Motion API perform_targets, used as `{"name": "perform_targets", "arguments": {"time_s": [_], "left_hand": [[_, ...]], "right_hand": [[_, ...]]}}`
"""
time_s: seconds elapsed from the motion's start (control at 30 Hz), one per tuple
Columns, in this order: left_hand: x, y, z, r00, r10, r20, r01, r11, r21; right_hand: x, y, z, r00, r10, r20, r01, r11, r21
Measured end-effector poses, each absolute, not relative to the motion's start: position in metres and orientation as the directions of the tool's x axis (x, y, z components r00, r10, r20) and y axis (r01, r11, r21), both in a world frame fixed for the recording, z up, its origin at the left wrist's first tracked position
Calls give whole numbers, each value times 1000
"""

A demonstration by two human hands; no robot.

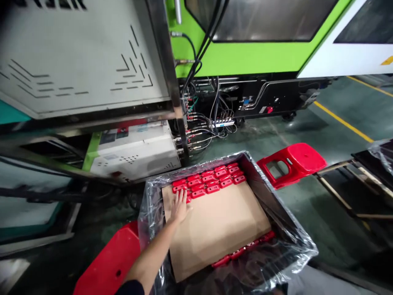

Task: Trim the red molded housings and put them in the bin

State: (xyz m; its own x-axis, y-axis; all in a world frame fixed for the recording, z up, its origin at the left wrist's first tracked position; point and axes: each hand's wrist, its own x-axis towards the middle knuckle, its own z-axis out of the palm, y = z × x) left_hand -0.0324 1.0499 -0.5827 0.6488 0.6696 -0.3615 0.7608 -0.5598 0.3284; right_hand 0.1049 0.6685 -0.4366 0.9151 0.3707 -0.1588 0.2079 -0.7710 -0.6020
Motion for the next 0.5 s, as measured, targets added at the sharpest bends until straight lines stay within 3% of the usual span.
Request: {"name": "perform_targets", "arguments": {"time_s": [0.07,0.23,0.33,0.5], "left_hand": [[-45,1017,-589,632,690,-352,774,-542,328],[-81,926,-599,588,738,-331,808,-511,295],[-97,894,-610,581,755,-304,813,-516,271],[-113,877,-619,605,761,-233,795,-563,224]], "right_hand": [[121,730,-459,858,483,-174,315,-762,-566],[134,934,-553,675,736,-54,638,-618,-459],[101,995,-600,653,754,-75,689,-631,-357],[38,971,-624,669,731,-134,679,-675,-288]]}}
